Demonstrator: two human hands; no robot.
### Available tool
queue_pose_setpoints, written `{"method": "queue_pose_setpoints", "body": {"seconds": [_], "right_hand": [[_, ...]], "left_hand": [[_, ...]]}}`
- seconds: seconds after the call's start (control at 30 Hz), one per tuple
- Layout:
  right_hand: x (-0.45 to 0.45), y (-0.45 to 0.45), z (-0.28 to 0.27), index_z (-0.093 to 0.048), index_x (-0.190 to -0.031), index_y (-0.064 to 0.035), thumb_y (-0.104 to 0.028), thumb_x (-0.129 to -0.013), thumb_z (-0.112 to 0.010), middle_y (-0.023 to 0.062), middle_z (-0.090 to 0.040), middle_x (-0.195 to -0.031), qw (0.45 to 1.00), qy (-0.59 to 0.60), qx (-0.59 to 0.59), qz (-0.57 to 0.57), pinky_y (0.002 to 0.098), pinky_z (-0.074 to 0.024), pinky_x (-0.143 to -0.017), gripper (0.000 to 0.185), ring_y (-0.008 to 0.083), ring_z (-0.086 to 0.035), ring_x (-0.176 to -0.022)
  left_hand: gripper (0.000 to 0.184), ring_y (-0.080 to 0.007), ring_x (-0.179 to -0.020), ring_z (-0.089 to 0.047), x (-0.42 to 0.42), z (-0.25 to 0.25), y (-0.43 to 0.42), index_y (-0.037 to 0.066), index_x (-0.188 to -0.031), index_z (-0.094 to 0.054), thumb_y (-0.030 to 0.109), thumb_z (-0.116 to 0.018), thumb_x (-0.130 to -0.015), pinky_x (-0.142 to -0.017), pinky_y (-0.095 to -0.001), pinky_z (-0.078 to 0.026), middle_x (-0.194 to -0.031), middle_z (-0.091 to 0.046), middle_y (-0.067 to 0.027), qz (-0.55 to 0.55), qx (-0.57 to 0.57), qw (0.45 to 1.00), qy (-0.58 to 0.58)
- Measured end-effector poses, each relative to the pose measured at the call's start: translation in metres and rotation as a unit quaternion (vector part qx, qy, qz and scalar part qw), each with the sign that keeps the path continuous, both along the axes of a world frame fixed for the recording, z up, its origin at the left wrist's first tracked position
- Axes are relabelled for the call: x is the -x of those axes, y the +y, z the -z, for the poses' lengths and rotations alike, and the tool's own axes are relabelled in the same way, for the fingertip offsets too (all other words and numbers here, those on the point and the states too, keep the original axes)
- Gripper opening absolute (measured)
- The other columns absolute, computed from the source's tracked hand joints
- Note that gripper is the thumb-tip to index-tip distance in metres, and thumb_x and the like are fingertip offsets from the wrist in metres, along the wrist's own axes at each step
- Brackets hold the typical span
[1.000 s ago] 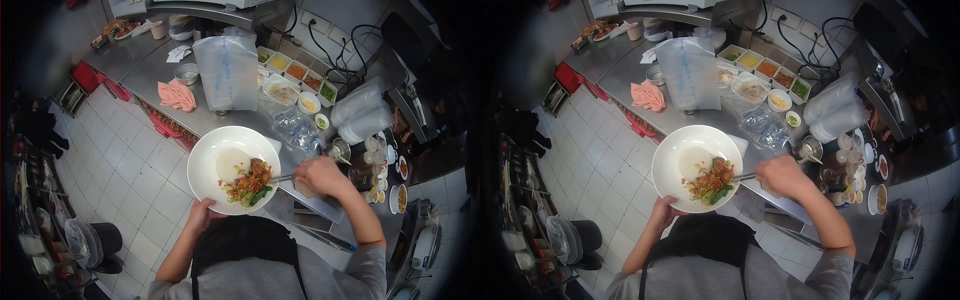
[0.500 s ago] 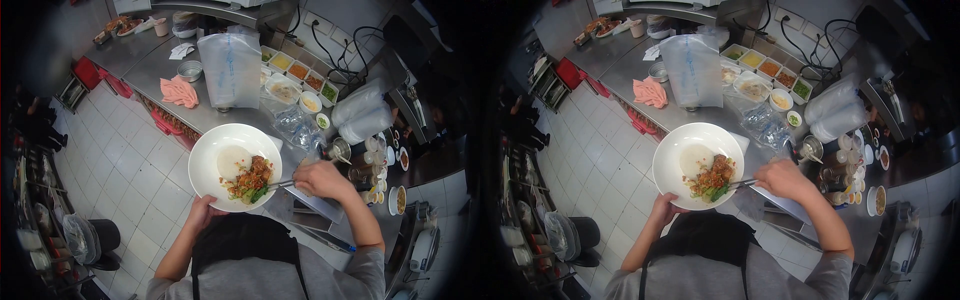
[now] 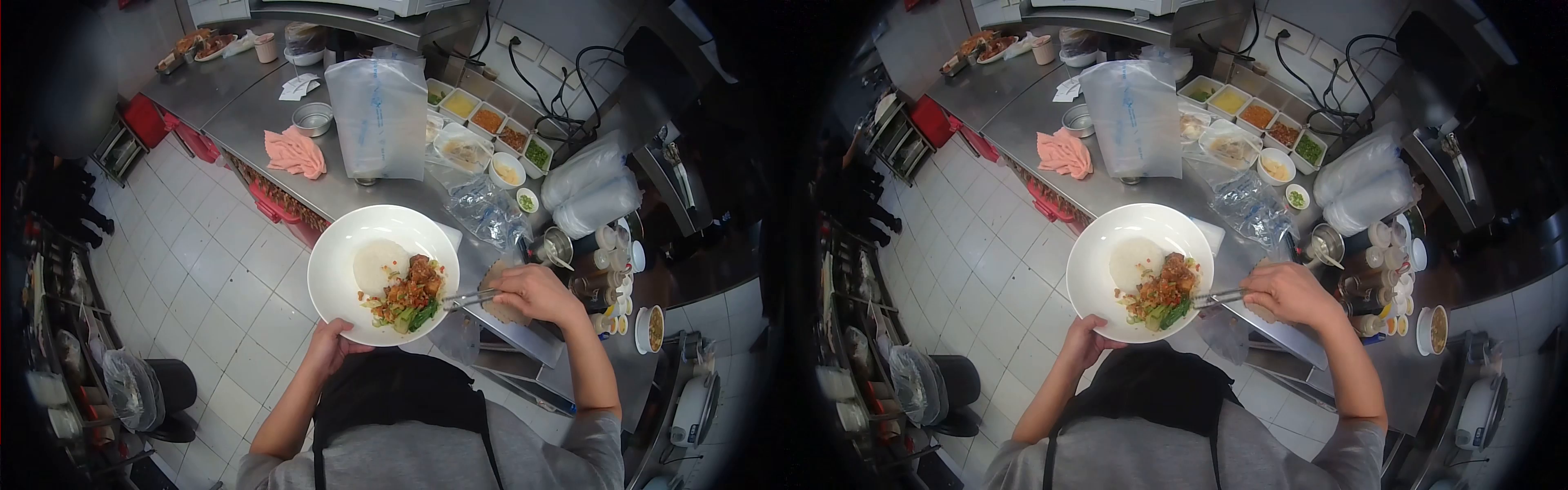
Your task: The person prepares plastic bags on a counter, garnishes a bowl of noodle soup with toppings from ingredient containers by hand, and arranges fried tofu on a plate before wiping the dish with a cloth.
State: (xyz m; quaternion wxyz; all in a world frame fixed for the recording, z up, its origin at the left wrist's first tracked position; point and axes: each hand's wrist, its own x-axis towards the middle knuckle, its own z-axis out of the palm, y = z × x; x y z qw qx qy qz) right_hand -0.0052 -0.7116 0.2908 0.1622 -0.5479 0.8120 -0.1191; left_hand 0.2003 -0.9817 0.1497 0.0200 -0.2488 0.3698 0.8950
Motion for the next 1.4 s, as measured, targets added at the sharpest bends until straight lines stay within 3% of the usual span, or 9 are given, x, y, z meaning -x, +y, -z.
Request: {"method": "queue_pose_setpoints", "body": {"seconds": [0.27,0.37,0.53,0.73,0.83,0.9,0.97,1.03,1.4], "right_hand": [[-0.024,-0.021,0.026,-0.064,-0.096,-0.0056,-0.024,-0.080,-0.062,0.0092,-0.060,-0.081,0.999,-0.019,0.009,-0.026,0.0378,-0.0463,-0.066,0.025,0.0294,-0.059,-0.076],[-0.001,0.016,0.006,-0.064,-0.095,-0.0026,-0.024,-0.080,-0.063,0.0130,-0.062,-0.082,0.990,-0.057,0.115,0.059,0.0379,-0.0470,-0.067,0.026,0.0304,-0.060,-0.074],[0.041,0.093,-0.002,-0.066,-0.082,-0.0037,-0.031,-0.076,-0.064,0.0180,-0.063,-0.078,0.865,0.204,-0.061,0.454,0.0450,-0.0488,-0.068,0.028,0.0347,-0.062,-0.077],[0.071,0.117,0.065,-0.063,-0.096,-0.0035,-0.042,-0.081,-0.058,0.0187,-0.062,-0.094,0.834,0.203,-0.143,0.493,0.0431,-0.0481,-0.076,0.042,0.0339,-0.061,-0.086],[0.055,0.087,0.055,-0.060,-0.105,-0.0026,-0.042,-0.085,-0.053,0.0180,-0.061,-0.104,0.872,0.256,0.046,0.414,0.0393,-0.0438,-0.085,0.045,0.0335,-0.057,-0.097],[0.061,0.071,0.062,-0.054,-0.117,-0.0013,-0.041,-0.089,-0.048,0.0145,-0.062,-0.104,0.904,0.091,0.182,0.375,0.0346,-0.0450,-0.080,0.049,0.0273,-0.059,-0.095],[0.054,0.051,0.065,-0.054,-0.117,-0.0019,-0.042,-0.090,-0.049,0.0113,-0.062,-0.107,0.823,-0.287,0.296,0.390,0.0327,-0.0454,-0.085,0.049,0.0201,-0.059,-0.097],[0.052,0.045,0.072,-0.057,-0.114,-0.0030,-0.040,-0.089,-0.052,0.0128,-0.061,-0.109,0.603,-0.621,0.364,0.344,0.0321,-0.0462,-0.086,0.045,0.0186,-0.059,-0.096],[-0.046,0.073,0.112,-0.047,-0.122,0.0017,-0.034,-0.090,-0.050,0.0146,-0.057,-0.114,0.424,-0.559,0.570,0.428,0.0342,-0.0460,-0.087,0.048,0.0243,-0.058,-0.100]], "left_hand": [[0.056,-0.0356,-0.090,-0.062,0.000,0.003,0.002,-0.008,-0.125,-0.028,0.009,-0.047,-0.075,-0.062,-0.0413,-0.059,-0.112,-0.052,-0.0244,-0.007,0.031,0.999,-0.002],[0.059,-0.0352,-0.090,-0.062,0.002,0.014,0.004,-0.008,-0.125,-0.029,0.011,-0.049,-0.073,-0.062,-0.0425,-0.059,-0.111,-0.053,-0.0239,0.011,0.034,0.999,0.000],[0.061,-0.0355,-0.090,-0.062,0.009,0.000,0.007,-0.007,-0.126,-0.029,0.011,-0.050,-0.071,-0.063,-0.0443,-0.059,-0.111,-0.053,-0.0235,0.046,0.052,0.998,0.011],[0.060,-0.0349,-0.089,-0.061,0.022,-0.018,0.018,-0.004,-0.127,-0.029,0.009,-0.049,-0.072,-0.061,-0.0446,-0.058,-0.111,-0.051,-0.0223,0.075,0.049,0.996,0.028],[0.060,-0.0344,-0.088,-0.062,0.035,-0.026,0.026,-0.004,-0.127,-0.028,0.007,-0.049,-0.072,-0.061,-0.0443,-0.058,-0.112,-0.051,-0.0217,0.103,0.039,0.993,0.031],[0.059,-0.0325,-0.088,-0.062,0.043,-0.032,0.030,-0.004,-0.126,-0.030,0.006,-0.049,-0.072,-0.061,-0.0419,-0.058,-0.112,-0.052,-0.0205,0.137,0.041,0.989,0.035],[0.058,-0.0304,-0.090,-0.061,0.047,-0.035,0.031,-0.004,-0.126,-0.032,0.004,-0.049,-0.071,-0.063,-0.0395,-0.058,-0.111,-0.052,-0.0192,0.175,0.047,0.983,0.029],[0.058,-0.0279,-0.092,-0.061,0.058,-0.035,0.030,-0.004,-0.126,-0.034,0.003,-0.049,-0.070,-0.067,-0.0369,-0.057,-0.111,-0.053,-0.0178,0.215,0.058,0.975,0.027],[0.044,-0.0119,-0.087,-0.054,0.118,-0.014,0.043,-0.006,-0.113,-0.051,0.032,-0.034,-0.097,-0.080,-0.0272,-0.043,-0.096,-0.061,-0.0079,0.166,0.462,0.862,0.125]]}}
